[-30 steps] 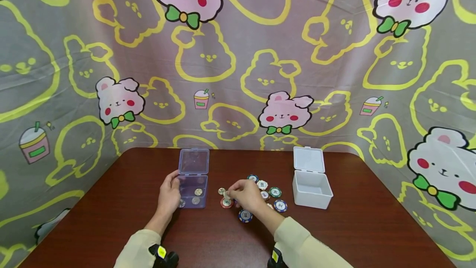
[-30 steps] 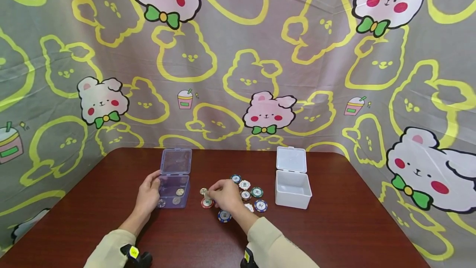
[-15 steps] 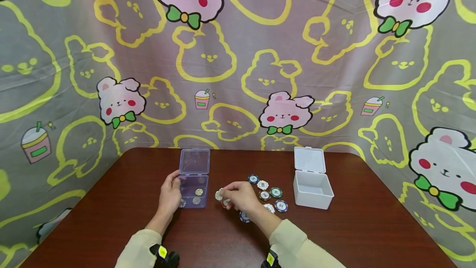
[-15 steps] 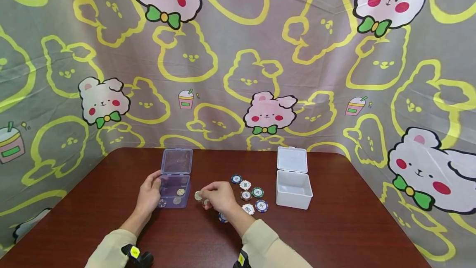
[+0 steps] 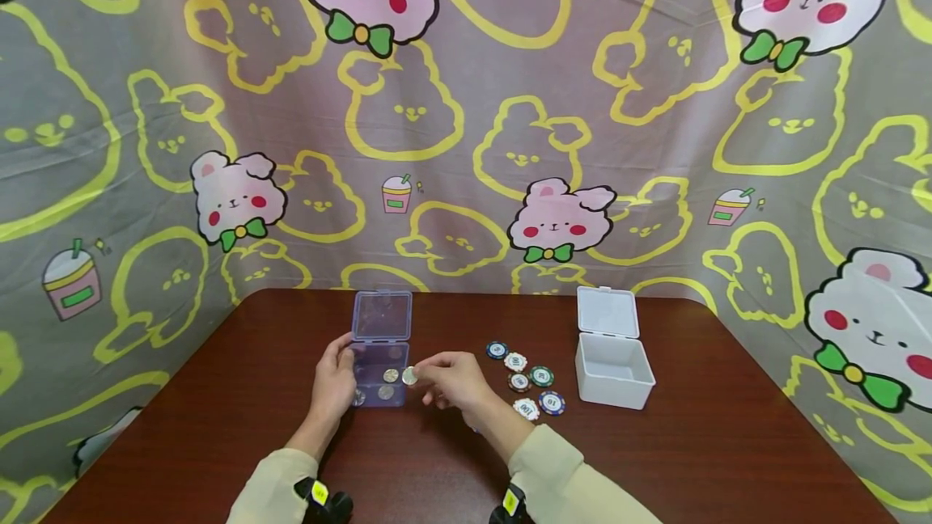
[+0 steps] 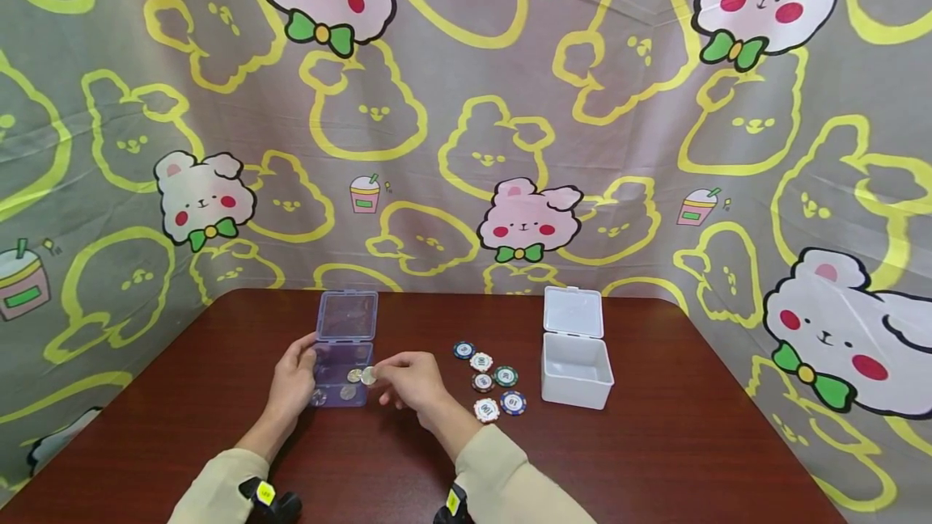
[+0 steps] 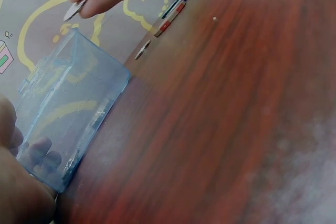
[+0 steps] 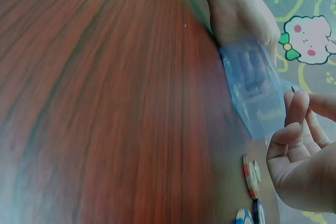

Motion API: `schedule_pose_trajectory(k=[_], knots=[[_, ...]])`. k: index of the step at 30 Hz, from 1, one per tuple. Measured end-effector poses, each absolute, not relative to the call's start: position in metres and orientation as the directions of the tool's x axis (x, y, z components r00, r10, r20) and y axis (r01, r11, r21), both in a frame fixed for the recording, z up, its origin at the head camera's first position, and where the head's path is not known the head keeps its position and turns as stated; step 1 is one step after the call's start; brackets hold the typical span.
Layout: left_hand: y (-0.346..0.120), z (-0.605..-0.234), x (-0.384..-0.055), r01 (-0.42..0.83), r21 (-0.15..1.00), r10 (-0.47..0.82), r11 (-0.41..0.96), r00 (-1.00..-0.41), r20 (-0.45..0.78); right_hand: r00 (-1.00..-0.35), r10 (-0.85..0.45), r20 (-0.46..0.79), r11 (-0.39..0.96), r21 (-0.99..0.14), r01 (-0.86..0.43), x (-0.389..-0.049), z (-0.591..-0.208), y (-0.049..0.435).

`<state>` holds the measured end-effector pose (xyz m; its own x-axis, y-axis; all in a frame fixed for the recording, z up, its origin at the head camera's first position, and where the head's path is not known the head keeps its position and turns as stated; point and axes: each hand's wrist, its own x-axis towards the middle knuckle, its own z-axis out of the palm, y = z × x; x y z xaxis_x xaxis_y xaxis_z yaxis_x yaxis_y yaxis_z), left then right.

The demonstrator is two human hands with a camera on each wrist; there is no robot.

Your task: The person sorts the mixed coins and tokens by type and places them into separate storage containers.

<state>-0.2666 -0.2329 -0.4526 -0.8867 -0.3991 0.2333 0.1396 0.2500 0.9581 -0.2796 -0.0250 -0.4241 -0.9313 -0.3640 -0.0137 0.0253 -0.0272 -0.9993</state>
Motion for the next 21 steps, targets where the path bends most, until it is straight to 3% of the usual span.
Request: schedule_pose_trajectory(k=[21], knots=[[-0.233,-0.455,-0.267,0.155,0.956,-0.398,0.251,-0.883,0.248,-0.924,-0.377,-0.064,-0.044,-0.995,0.086,-0.283,-0.414,-0.049]])
